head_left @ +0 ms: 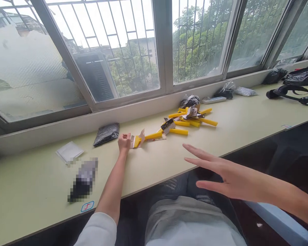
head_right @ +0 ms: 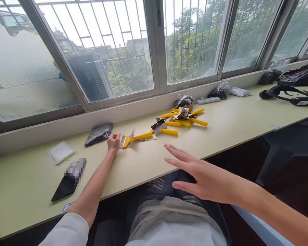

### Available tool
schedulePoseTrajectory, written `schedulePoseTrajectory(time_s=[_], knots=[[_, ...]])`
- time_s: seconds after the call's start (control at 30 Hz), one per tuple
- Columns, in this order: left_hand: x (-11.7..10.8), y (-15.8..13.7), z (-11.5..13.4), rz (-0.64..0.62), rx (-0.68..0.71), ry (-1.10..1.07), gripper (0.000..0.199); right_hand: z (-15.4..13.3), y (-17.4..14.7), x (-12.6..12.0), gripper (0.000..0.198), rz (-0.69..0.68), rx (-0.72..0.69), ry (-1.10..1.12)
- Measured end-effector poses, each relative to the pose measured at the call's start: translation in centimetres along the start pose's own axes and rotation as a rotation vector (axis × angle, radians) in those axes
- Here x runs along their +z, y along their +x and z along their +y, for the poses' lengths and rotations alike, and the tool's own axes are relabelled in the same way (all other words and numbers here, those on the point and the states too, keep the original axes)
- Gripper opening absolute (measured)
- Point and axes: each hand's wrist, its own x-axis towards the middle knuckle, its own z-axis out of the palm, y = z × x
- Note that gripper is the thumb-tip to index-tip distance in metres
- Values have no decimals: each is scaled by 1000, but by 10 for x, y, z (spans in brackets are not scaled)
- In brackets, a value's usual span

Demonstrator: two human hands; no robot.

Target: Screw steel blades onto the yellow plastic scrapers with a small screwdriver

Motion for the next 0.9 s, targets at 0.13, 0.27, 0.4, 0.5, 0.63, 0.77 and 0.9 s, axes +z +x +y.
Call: schedulePoseTrajectory(time_s=[0.13,0.27,0.4,0.5,0.63,0.77,0.9], knots=[[8,10,-1,11,11,93,26,19,80,34,46,-171,-80,22],[15,22,-2,-10,4,109,25,29,169,104,39,-105,-181,-82],[22,31,-2,-26,3,41,30,24,222,158,33,-46,-209,-32],[19,28,-2,-7,-29,-26,28,21,232,178,41,0,-172,15],[-11,-10,-7,76,-110,-62,26,24,222,183,47,-65,-227,58],[-79,-75,-11,-30,-9,89,25,22,215,174,46,-136,-294,96],[-153,-109,-13,233,246,701,34,13,218,170,45,-169,-328,139]])
